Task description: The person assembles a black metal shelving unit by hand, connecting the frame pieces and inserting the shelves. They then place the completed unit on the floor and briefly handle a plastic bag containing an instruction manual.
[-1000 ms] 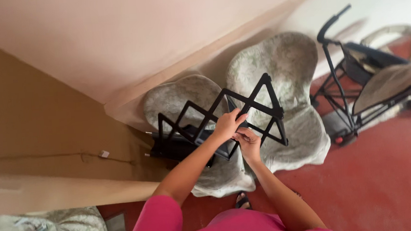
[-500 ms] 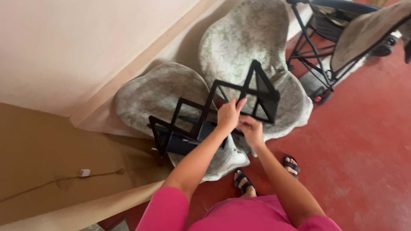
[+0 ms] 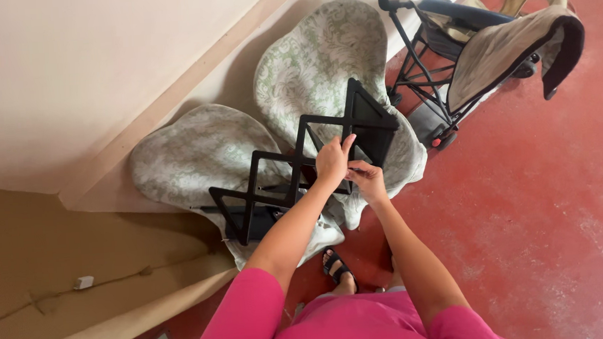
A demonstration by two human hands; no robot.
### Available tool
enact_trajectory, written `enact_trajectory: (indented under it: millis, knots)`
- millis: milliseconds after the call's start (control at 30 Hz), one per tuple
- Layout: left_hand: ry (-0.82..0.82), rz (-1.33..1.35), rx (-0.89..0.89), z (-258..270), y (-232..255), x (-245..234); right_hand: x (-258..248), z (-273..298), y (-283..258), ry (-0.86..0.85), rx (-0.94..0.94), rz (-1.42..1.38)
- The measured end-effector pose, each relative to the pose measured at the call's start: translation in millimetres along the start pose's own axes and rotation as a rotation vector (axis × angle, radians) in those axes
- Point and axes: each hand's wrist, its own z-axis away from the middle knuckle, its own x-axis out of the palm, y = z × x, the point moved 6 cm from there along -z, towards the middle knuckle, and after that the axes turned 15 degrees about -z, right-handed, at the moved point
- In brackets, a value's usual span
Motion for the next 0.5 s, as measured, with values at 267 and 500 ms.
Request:
enact_trajectory:
  millis: [267,500]
  knots:
    - [-0.066,0.018,-0.195,-15,4,11,-2,-5,-7,-0.029,0.037,0.063]
    - [-0.078,-0.214,-0.313,-13,10,1,-8,-2,13,0.013,-0.052,0.028]
